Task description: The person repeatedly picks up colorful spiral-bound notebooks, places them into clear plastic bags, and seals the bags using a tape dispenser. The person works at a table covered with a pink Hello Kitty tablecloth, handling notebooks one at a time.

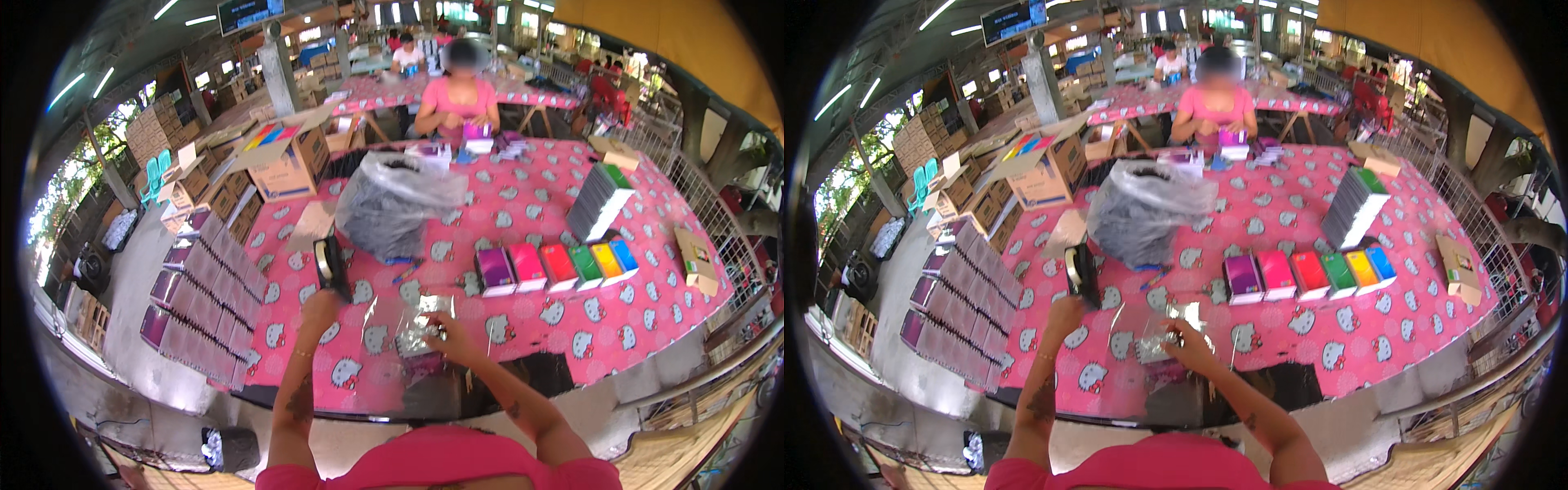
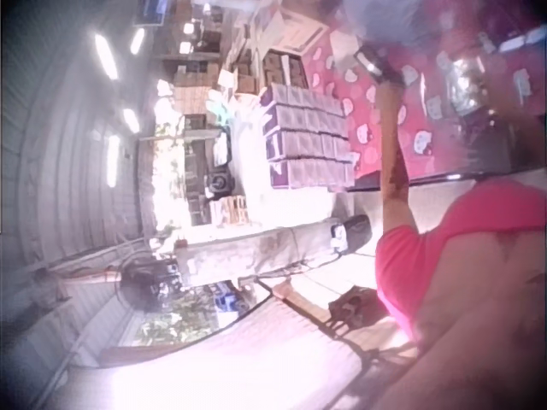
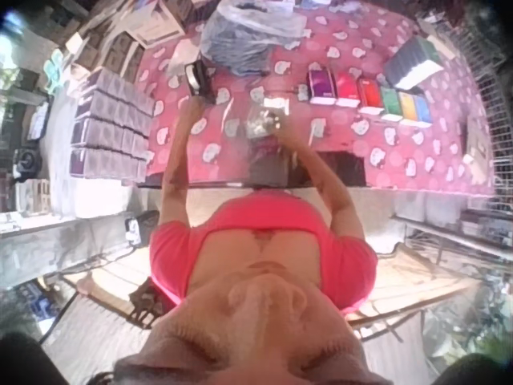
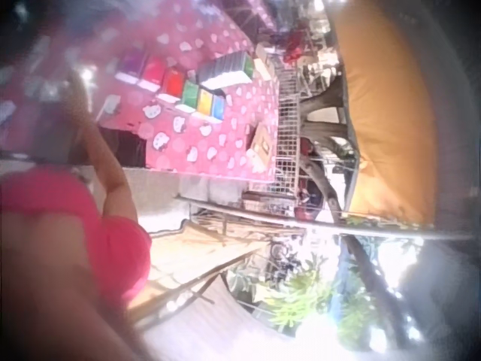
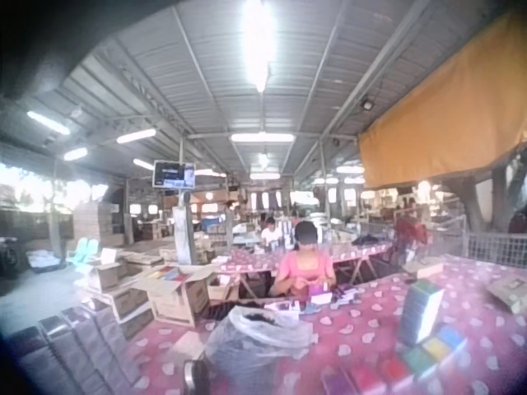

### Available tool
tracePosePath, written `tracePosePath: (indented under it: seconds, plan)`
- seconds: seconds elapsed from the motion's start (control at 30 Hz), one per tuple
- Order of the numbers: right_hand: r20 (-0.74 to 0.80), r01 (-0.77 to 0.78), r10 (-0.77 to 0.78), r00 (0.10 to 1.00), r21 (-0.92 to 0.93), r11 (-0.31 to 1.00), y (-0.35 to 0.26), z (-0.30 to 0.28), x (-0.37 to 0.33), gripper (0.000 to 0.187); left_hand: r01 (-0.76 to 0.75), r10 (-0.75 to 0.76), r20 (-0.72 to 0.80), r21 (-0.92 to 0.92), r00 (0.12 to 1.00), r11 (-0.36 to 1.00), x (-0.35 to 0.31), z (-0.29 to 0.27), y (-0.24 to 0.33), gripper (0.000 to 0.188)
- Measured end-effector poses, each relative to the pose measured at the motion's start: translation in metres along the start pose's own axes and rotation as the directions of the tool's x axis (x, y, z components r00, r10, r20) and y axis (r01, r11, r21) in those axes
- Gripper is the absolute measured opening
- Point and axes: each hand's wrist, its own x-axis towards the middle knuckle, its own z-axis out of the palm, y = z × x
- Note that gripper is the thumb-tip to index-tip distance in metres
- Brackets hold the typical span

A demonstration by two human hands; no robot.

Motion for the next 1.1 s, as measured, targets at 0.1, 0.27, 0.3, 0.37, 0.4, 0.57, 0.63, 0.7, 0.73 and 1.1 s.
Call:
tracePosePath:
  seconds: [0.1,0.27,0.3,0.37,0.4,0.57,0.63,0.7,0.73,1.1]
  plan:
    - [0.047,-0.036,0.034,0.998,0.036,0.999,-0.001,-0.001,-0.001,0.047,-0.458,0.524,0.075,-0.392,0.848,0.798,0.002,-0.049,0.077,0.019]
    - [0.091,-0.137,0.12,0.989,0.21,0.968,-0.006,-0.002,0.004,0.048,-0.628,0.745,0.329,-0.401,0.581,0.667,0.015,-0.081,0.143,0.021]
    - [0.096,-0.154,0.134,0.986,0.257,0.954,-0.008,-0.002,0.004,0.049,-0.62,0.745,0.396,-0.413,0.536,0.667,0.018,-0.082,0.15,0.021]
    - [0.116,-0.155,0.131,0.985,0.234,0.96,-0.013,-0.003,0.005,0.053,-0.659,0.726,0.501,-0.346,0.472,0.667,0.03,-0.057,0.153,0.027]
    - [0.119,-0.127,0.101,0.988,0.23,0.965,-0.012,-0.004,0.005,0.053,-0.678,0.71,0.548,-0.313,0.442,0.665,0.038,-0.041,0.15,0.03]
    - [0.067,-0.118,0.105,0.992,0.24,0.964,-0.01,0.002,0.0,0.057,0.046,0.792,0.421,-0.892,0.441,0.449,0.048,0.068,0.095,0.037]
    - [-0.015,-0.107,0.116,0.993,0.266,0.958,-0.008,0.006,-0.004,0.058,0.322,0.735,0.349,-0.928,0.581,0.187,0.021,0.097,0.083,0.037]
    - [-0.075,-0.188,0.233,0.97,0.377,0.907,-0.004,0.008,-0.016,0.06,0.419,0.511,0.391,-0.905,0.765,0.065,-0.004,0.091,0.078,0.037]
    - [-0.095,-0.226,0.293,0.951,0.431,0.873,0.0,0.009,-0.028,0.061,0.536,0.413,0.461,-0.84,0.786,-0.084,-0.017,0.08,0.074,0.037]
    - [-0.092,-0.143,0.136,0.986,-0.069,0.987,0.0,0.03,-0.06,0.058,0.128,0.023,0.148,-0.913,0.989,0.387,-0.108,-0.067,0.031,0.075]
